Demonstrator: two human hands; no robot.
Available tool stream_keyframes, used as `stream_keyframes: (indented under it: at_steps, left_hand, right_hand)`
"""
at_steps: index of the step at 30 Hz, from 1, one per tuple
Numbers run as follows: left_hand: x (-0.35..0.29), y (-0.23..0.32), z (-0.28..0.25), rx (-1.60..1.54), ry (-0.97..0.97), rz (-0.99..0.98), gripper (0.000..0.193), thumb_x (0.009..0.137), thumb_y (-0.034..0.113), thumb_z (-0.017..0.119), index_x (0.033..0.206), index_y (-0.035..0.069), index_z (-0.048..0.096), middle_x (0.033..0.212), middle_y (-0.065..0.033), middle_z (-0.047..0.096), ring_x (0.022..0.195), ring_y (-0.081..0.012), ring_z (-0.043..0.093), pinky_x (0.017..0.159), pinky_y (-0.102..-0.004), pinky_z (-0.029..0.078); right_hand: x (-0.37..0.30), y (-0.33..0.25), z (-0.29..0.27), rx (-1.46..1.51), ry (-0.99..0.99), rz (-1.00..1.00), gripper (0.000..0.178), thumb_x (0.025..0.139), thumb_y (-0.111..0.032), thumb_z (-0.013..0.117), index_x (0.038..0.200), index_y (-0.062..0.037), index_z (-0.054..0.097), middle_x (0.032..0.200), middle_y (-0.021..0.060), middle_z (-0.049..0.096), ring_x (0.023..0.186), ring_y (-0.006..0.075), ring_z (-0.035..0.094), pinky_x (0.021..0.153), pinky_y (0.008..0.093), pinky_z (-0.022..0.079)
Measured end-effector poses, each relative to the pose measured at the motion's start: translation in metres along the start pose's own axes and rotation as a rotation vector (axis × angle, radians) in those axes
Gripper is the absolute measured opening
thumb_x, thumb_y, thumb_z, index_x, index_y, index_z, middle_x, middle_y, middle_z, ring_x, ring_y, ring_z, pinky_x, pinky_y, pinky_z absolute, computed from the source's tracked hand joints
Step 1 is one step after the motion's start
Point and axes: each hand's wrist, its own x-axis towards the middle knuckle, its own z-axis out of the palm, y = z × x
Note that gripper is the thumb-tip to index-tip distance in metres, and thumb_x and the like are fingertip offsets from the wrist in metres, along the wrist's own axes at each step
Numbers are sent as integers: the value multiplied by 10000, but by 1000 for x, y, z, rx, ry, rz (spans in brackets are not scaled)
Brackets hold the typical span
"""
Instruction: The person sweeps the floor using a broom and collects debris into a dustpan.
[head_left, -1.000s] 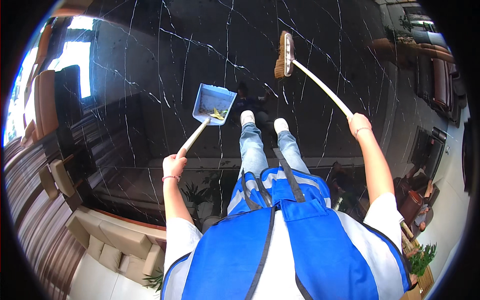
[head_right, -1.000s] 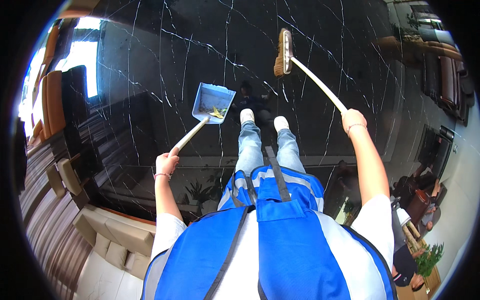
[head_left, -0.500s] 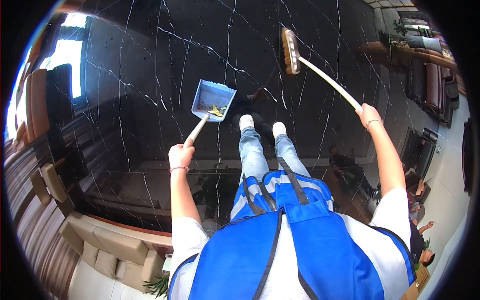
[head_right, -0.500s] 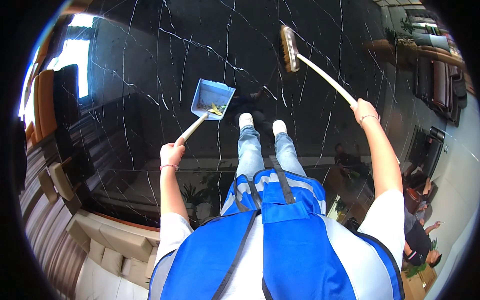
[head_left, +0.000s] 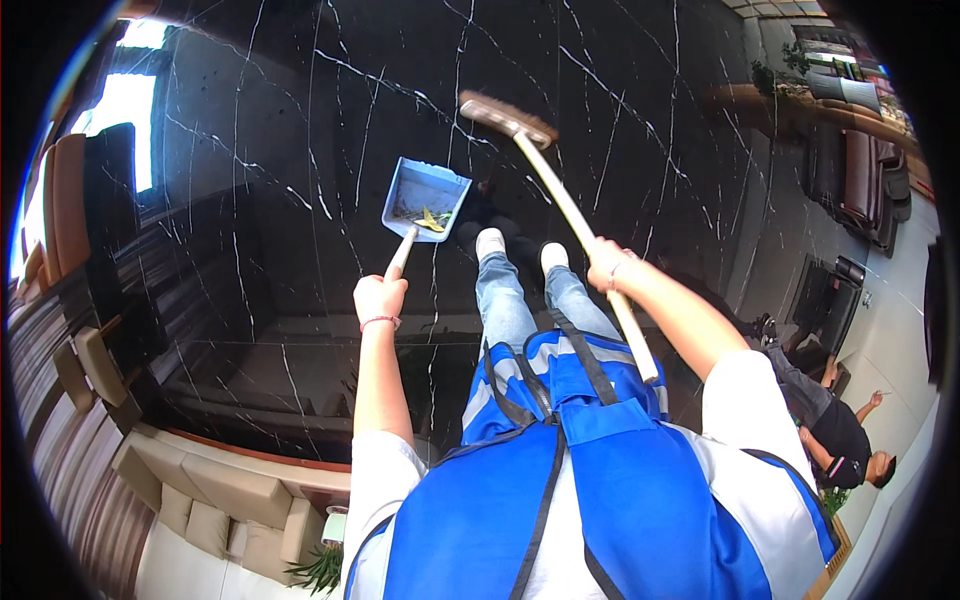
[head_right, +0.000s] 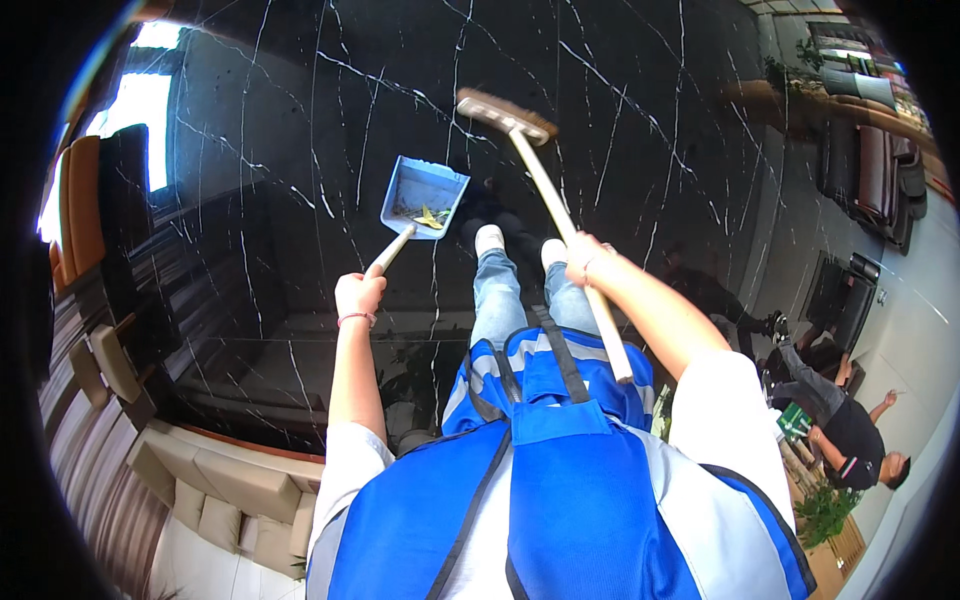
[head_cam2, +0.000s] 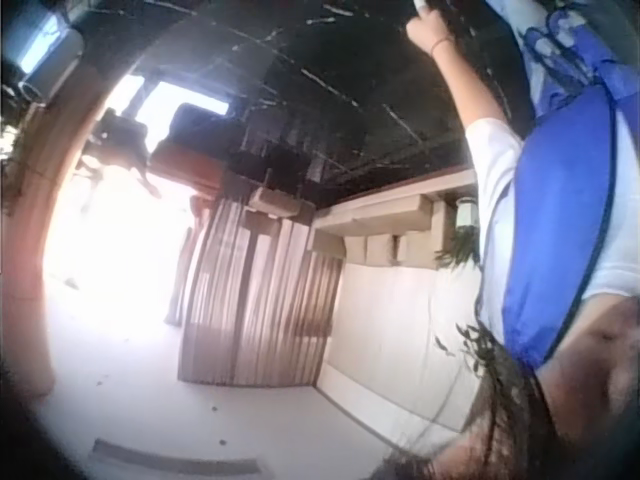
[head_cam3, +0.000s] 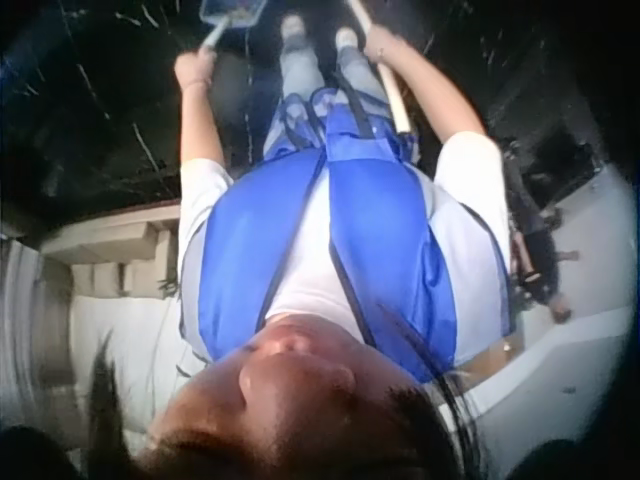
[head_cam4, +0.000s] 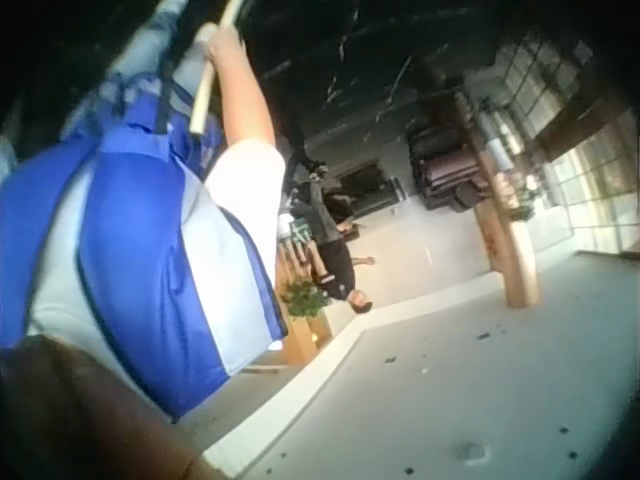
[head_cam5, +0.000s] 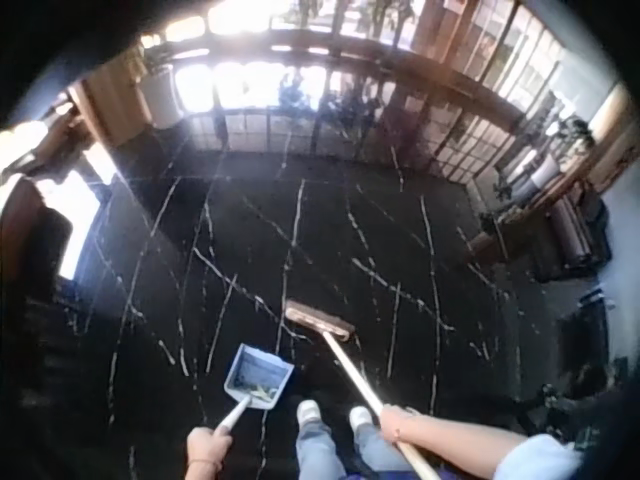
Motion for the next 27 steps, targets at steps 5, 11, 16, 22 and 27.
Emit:
stream_keyframes:
  at_steps: [5, 11, 16, 22, 27]
  left_hand:
    - [1, 6, 1, -74, 35, -6, 204, 587, 165, 579, 519, -22, 539, 450, -59, 497, 395, -121, 478, 409, -246, 369]
    - [-5, 6, 4, 28, 10, 17, 270, 619, 228, 580, 610, -42, 581, 549, -146, 560, 528, -239, 576, 515, -312, 438]
    - [-24, -21, -2, -144, -106, -35, 194, 617, 175, 572, 573, -13, 560, 480, -68, 516, 411, -143, 502, 419, -277, 397]
    - [-45, -45, 8, -354, -104, -72, 159, 610, 143, 608, 590, -4, 548, 477, -35, 501, 382, -101, 461, 364, -247, 357]
    - [-49, -36, 20, -480, -66, -168, 176, 612, 145, 624, 595, -4, 532, 469, -23, 478, 359, -92, 428, 341, -240, 328]
  right_hand:
    - [-39, -24, 12, -61, -195, -210, 143, 635, -120, 520, 747, -48, 569, 625, 71, 585, 613, 161, 587, 548, 329, 462]
    - [-73, 21, -43, 505, -370, -250, 165, 704, -123, 532, 785, 20, 522, 548, 55, 519, 466, 116, 516, 417, 257, 447]
    - [-115, 67, -67, 661, -265, -148, 193, 723, -127, 560, 842, 16, 509, 562, 26, 493, 428, 75, 478, 364, 213, 418]
    - [-43, 60, -95, 296, 144, -182, 146, 692, -99, 525, 764, 28, 536, 596, 130, 560, 449, 168, 552, 468, 301, 471]
    - [51, 4, -104, -230, 242, -146, 132, 656, -80, 539, 744, 1, 596, 643, 111, 599, 617, 205, 603, 634, 314, 476]
